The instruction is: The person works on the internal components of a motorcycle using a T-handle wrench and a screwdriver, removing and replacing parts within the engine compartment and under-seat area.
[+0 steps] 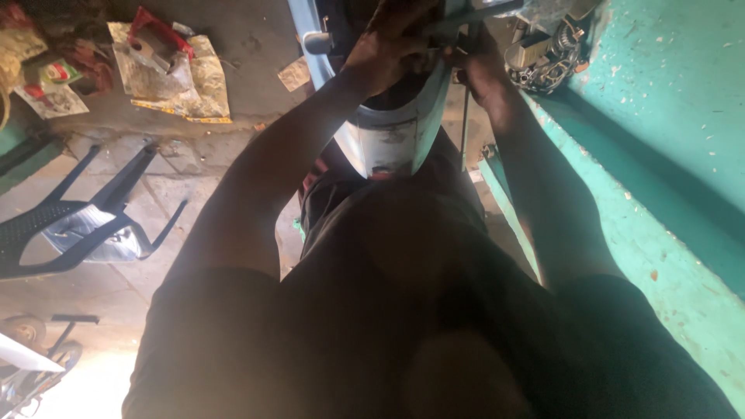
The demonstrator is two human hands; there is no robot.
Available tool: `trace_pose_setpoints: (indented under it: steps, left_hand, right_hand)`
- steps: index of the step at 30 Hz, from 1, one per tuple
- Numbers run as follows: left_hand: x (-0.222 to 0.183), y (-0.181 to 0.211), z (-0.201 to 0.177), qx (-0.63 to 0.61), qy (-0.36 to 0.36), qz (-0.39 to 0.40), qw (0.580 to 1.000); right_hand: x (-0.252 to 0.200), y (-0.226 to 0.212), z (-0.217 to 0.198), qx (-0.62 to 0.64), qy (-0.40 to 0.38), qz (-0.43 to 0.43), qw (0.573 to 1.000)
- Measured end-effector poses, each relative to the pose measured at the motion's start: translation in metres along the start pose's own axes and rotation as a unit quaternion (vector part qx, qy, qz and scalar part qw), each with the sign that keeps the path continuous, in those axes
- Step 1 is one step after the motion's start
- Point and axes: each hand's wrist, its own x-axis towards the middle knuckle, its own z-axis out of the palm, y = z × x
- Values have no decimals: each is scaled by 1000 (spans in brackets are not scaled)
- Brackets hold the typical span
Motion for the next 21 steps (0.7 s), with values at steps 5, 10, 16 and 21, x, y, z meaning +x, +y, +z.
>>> trace_pose_setpoints:
  steps: [5,10,16,21]
  left_hand:
    - [4,0,0,77,29,40,996]
    - [10,3,-2,116,-35,33,992]
    - [6,10,-11,0,-10,-4,1000]
    - [9,11,-2,66,-9,-2,998]
  right_hand:
    - [7,6,-2,-29,22,18,999]
    - [5,6,-3,-9,2,-13,1000]
    - [-8,-11,11,-26,13,-4,1000]
    - [-4,-12,7,-31,16,19,999]
